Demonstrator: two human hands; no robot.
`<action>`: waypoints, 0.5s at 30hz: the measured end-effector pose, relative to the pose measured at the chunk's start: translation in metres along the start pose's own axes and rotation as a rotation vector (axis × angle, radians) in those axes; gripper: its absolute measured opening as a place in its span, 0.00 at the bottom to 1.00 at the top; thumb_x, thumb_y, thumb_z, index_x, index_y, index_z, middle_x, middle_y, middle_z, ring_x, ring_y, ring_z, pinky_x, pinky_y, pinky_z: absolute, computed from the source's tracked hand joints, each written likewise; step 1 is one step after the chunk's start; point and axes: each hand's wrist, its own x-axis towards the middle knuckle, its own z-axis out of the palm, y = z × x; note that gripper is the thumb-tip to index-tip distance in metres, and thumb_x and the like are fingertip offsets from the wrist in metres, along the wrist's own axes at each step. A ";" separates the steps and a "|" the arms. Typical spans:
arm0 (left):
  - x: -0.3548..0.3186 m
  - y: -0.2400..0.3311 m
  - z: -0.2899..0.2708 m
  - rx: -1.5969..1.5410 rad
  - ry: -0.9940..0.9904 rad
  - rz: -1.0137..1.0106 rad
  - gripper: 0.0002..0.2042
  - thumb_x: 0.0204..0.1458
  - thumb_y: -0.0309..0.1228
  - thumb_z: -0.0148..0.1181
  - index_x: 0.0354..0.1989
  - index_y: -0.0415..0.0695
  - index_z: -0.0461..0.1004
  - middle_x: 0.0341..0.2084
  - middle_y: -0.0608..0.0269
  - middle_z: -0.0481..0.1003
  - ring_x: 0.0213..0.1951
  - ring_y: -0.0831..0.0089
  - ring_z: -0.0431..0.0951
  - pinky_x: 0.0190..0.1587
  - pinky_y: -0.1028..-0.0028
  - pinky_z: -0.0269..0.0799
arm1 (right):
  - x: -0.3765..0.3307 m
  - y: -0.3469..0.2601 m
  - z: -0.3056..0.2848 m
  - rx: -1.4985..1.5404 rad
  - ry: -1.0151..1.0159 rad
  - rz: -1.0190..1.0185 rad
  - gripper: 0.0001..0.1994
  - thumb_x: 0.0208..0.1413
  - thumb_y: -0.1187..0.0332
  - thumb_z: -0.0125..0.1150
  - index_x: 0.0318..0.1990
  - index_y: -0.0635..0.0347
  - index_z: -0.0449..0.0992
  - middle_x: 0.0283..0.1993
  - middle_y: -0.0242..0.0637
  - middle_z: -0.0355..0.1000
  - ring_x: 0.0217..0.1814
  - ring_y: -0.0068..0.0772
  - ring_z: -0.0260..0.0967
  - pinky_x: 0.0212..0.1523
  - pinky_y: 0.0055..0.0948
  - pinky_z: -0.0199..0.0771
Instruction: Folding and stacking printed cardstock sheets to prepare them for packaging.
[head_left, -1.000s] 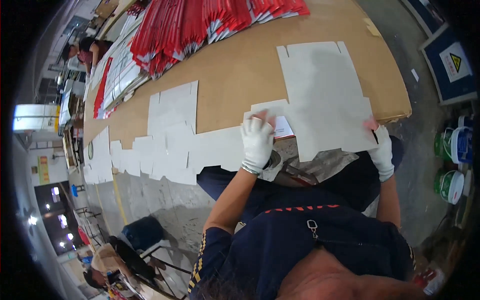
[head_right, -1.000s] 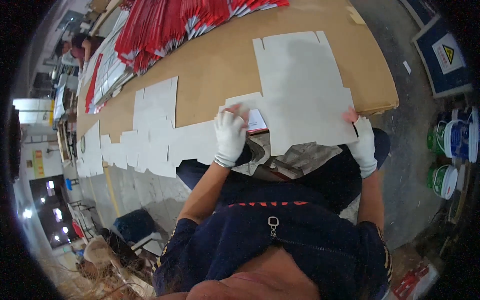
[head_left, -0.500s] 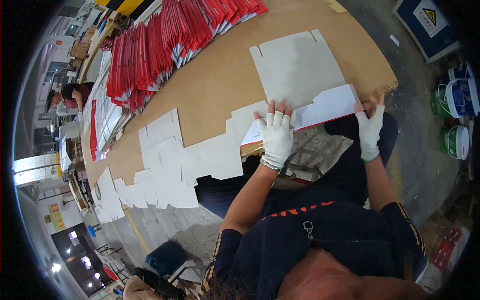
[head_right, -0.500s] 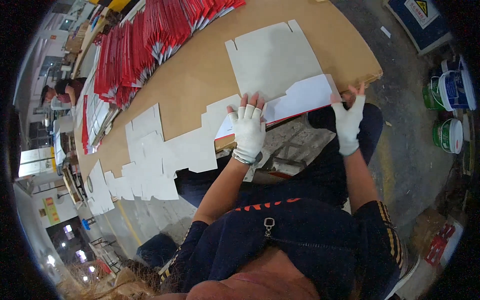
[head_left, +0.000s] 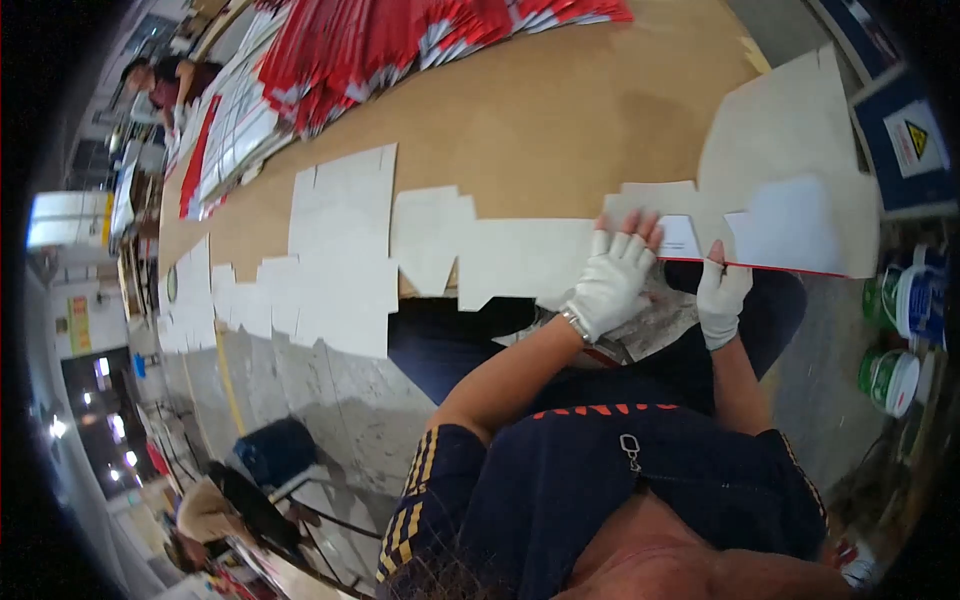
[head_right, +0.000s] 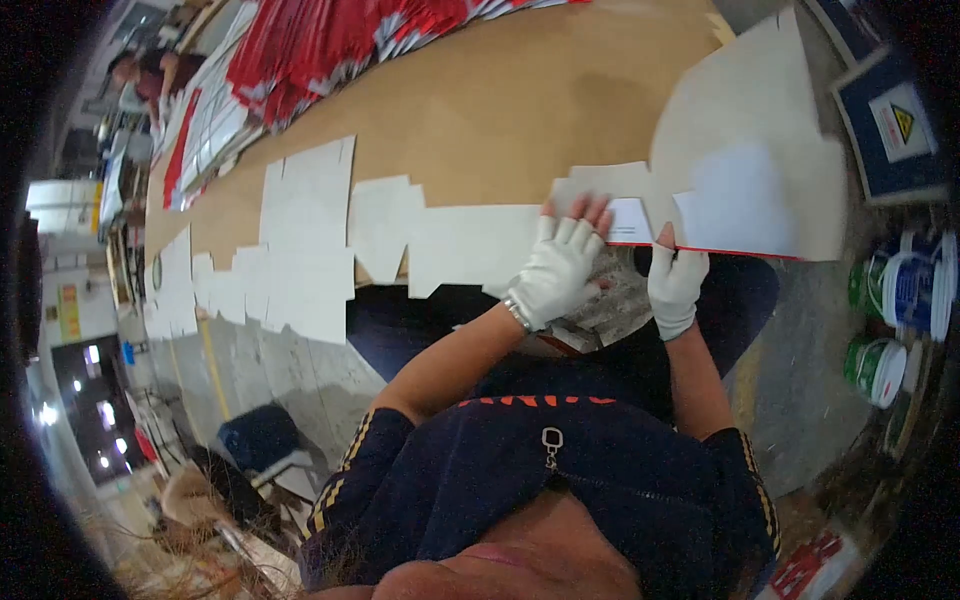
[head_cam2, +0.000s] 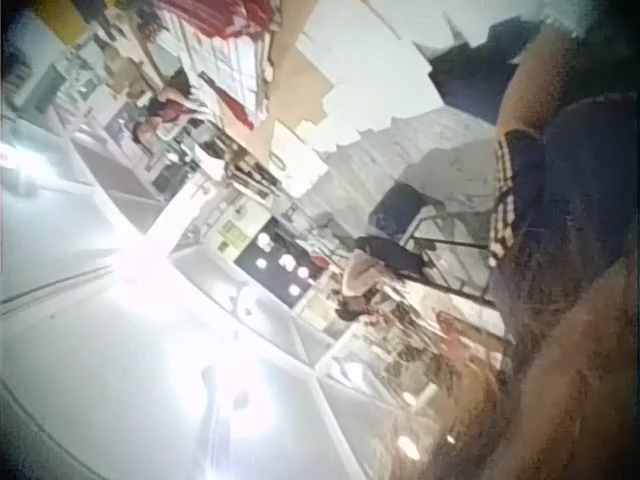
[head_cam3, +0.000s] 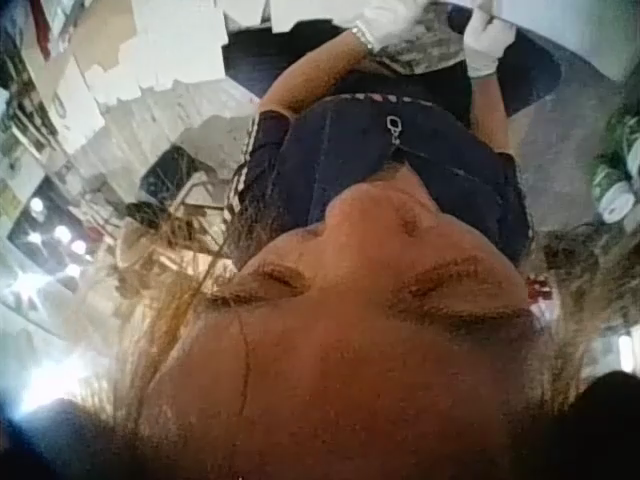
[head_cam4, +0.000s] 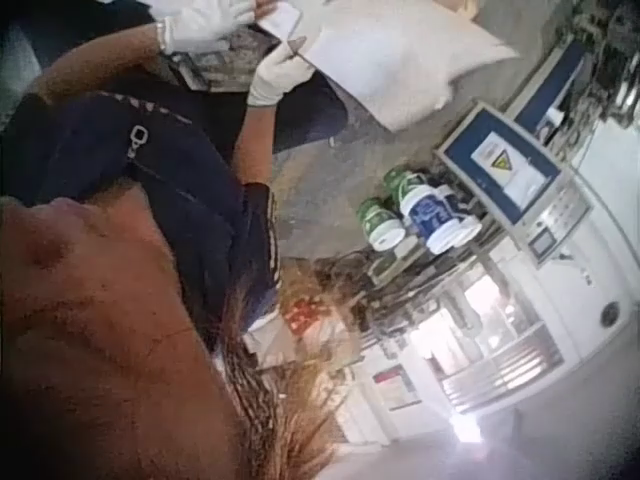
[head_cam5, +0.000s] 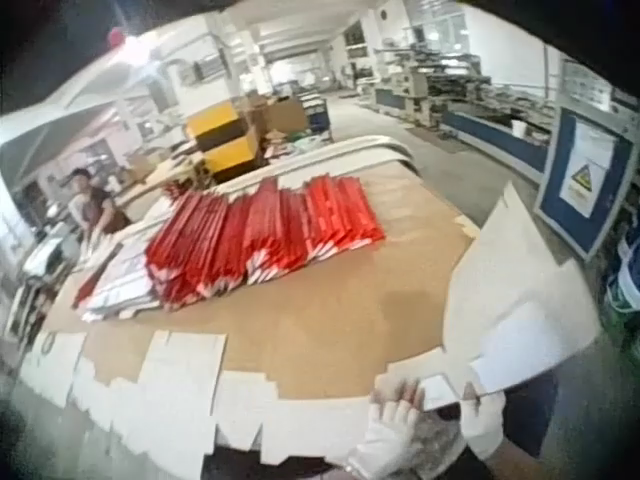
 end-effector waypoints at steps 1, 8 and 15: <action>0.006 0.004 -0.002 -0.001 0.048 0.026 0.46 0.40 0.50 0.63 0.65 0.36 0.51 0.66 0.44 0.50 0.68 0.53 0.47 0.65 0.43 0.36 | -0.001 0.014 0.005 -0.167 -0.039 -0.146 0.15 0.58 0.72 0.50 0.50 0.72 0.69 0.49 0.57 0.69 0.49 0.56 0.68 0.50 0.42 0.68; -0.081 -0.039 -0.016 0.234 -0.065 -0.104 0.37 0.43 0.36 0.54 0.63 0.31 0.52 0.59 0.45 0.60 0.63 0.49 0.57 0.64 0.44 0.43 | 0.058 0.010 0.013 -0.376 -0.369 -0.561 0.24 0.52 0.74 0.46 0.59 0.62 0.65 0.62 0.44 0.62 0.64 0.45 0.59 0.62 0.40 0.58; -0.130 -0.103 -0.059 -0.056 0.251 -0.113 0.17 0.39 0.22 0.57 0.43 0.39 0.74 0.46 0.55 0.71 0.52 0.55 0.69 0.53 0.62 0.67 | 0.072 0.034 0.015 -0.308 -0.458 -0.507 0.24 0.54 0.77 0.43 0.60 0.61 0.64 0.63 0.42 0.62 0.64 0.42 0.59 0.63 0.38 0.58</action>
